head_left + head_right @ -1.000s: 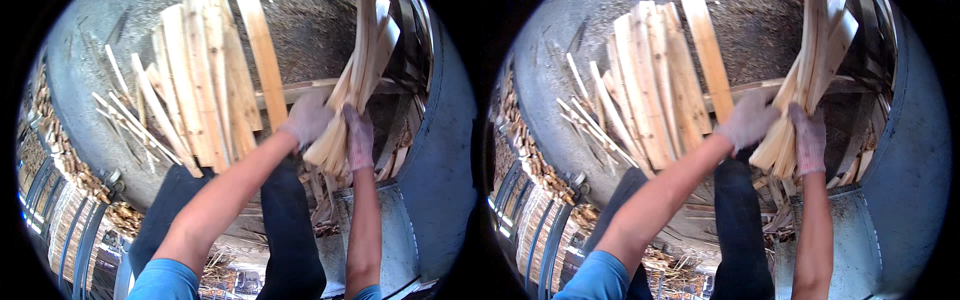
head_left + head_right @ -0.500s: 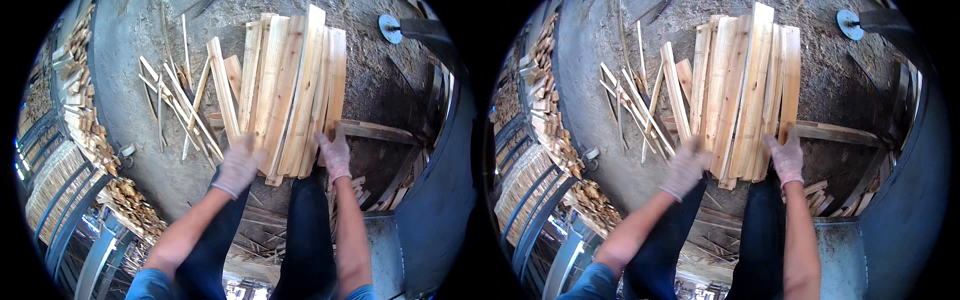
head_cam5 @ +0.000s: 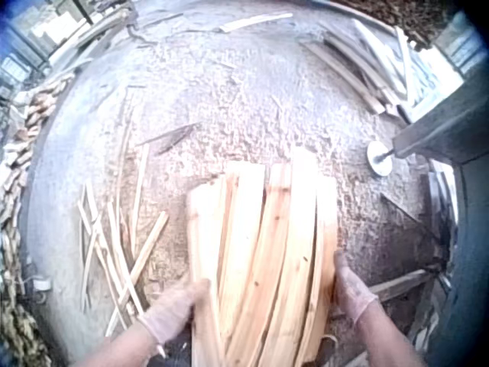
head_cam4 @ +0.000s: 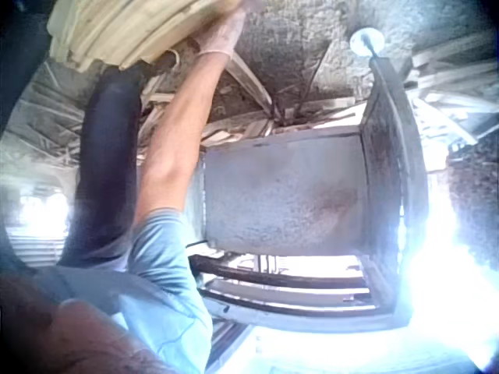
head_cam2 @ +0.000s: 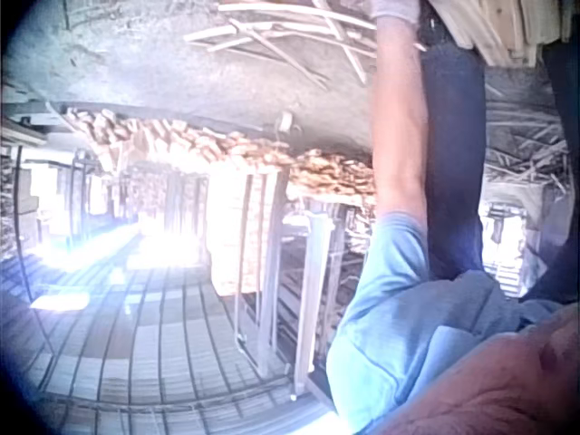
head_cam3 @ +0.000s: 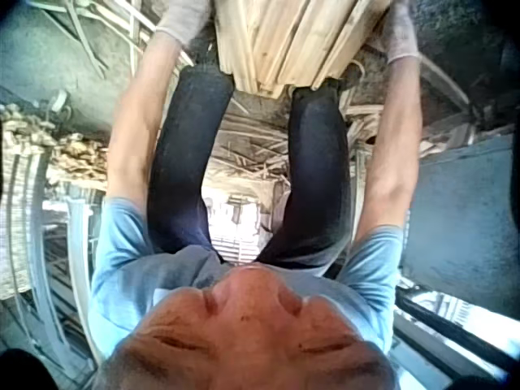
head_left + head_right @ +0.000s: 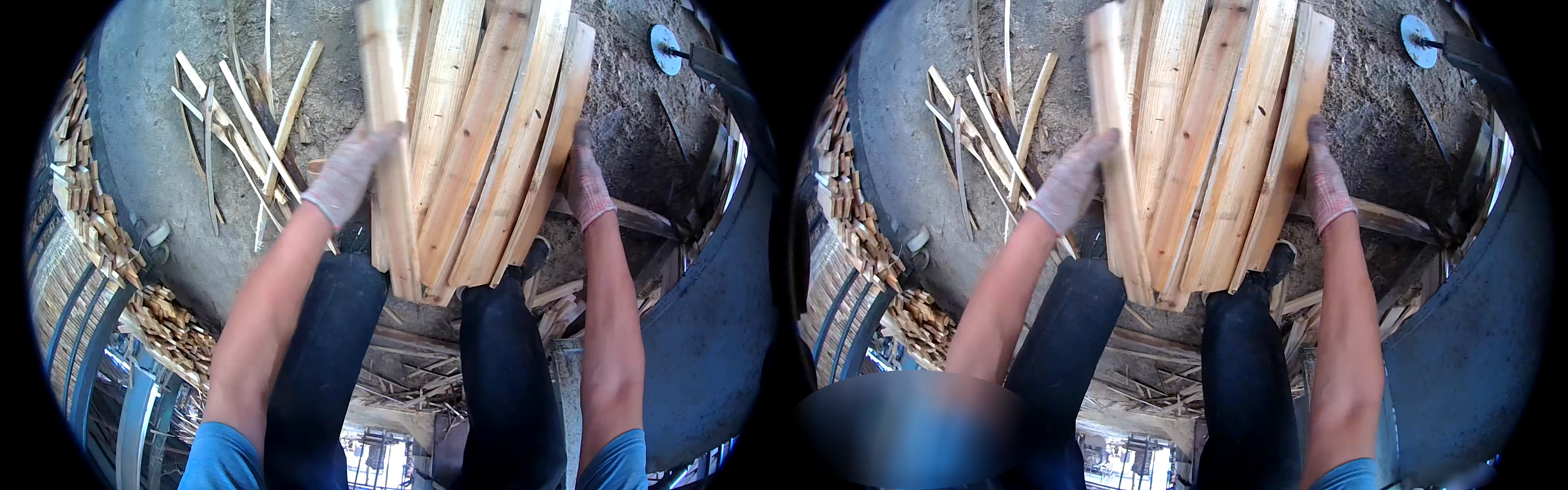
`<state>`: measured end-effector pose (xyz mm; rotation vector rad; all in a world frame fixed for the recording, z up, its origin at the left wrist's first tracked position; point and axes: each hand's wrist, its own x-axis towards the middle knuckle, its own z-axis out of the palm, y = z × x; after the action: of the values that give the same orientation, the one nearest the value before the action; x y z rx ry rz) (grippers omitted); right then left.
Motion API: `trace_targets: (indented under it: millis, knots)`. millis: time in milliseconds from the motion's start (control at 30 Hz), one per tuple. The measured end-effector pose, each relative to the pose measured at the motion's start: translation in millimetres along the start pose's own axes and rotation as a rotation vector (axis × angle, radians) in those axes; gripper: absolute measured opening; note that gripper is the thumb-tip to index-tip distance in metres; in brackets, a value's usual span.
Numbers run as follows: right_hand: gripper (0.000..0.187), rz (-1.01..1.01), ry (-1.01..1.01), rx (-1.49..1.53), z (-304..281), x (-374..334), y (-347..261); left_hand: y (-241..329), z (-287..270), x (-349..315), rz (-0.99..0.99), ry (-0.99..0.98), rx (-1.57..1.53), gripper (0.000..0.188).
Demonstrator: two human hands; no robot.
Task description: The person gathers and stacks wooden planks in a workshop. They pick up pieces from a pile on the floor, arrange them into bundles, and place them onto a metal rack. The person also uses a long stick to push wood pieces into a machine hopper.
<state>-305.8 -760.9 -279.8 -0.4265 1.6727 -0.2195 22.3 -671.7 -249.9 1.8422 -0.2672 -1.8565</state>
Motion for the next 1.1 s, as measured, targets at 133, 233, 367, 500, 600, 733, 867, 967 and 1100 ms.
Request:
trace_targets:
  millis: [133,233,367,500,600,733,867,967,1100]
  knots:
    - [0.112,-0.071,-0.143,-0.364,0.4,-16.7,-11.5,-7.9,14.8,3.2,0.123,0.091,0.085,0.109]
    - [0.107,-0.111,-0.177,-0.385,4.9,-30.3,-15.5,-2.6,11.9,-12.4,0.125,0.087,0.01,0.112]
    - [0.099,-0.041,-0.121,0.156,16.2,-19.7,9.2,-16.5,1.3,22.2,0.108,0.177,0.171,0.108]
    - [0.093,0.095,-0.14,0.625,1.8,36.4,39.6,-29.8,-0.6,37.3,0.116,0.085,0.009,0.104]
    - [0.099,0.134,-0.18,0.43,9.4,20.4,18.6,-42.3,-5.5,37.8,-0.028,-0.081,-0.284,0.1]
    - [0.11,0.035,-0.236,0.249,17.8,-0.6,3.1,-31.0,-8.7,32.0,-0.103,-0.157,-0.318,0.098]
    - [0.126,0.045,-0.364,-0.082,25.1,-7.4,13.9,-36.6,-16.5,17.7,-0.163,-0.19,-0.35,0.105]
    - [0.126,-0.149,-0.478,-0.063,50.5,-0.6,37.9,-35.8,-13.9,23.1,-0.125,-0.238,-0.263,0.098]
    - [0.122,-0.165,-0.332,0.09,68.6,-12.8,33.4,-32.6,-22.5,23.8,-0.1,-0.24,-0.088,0.102]
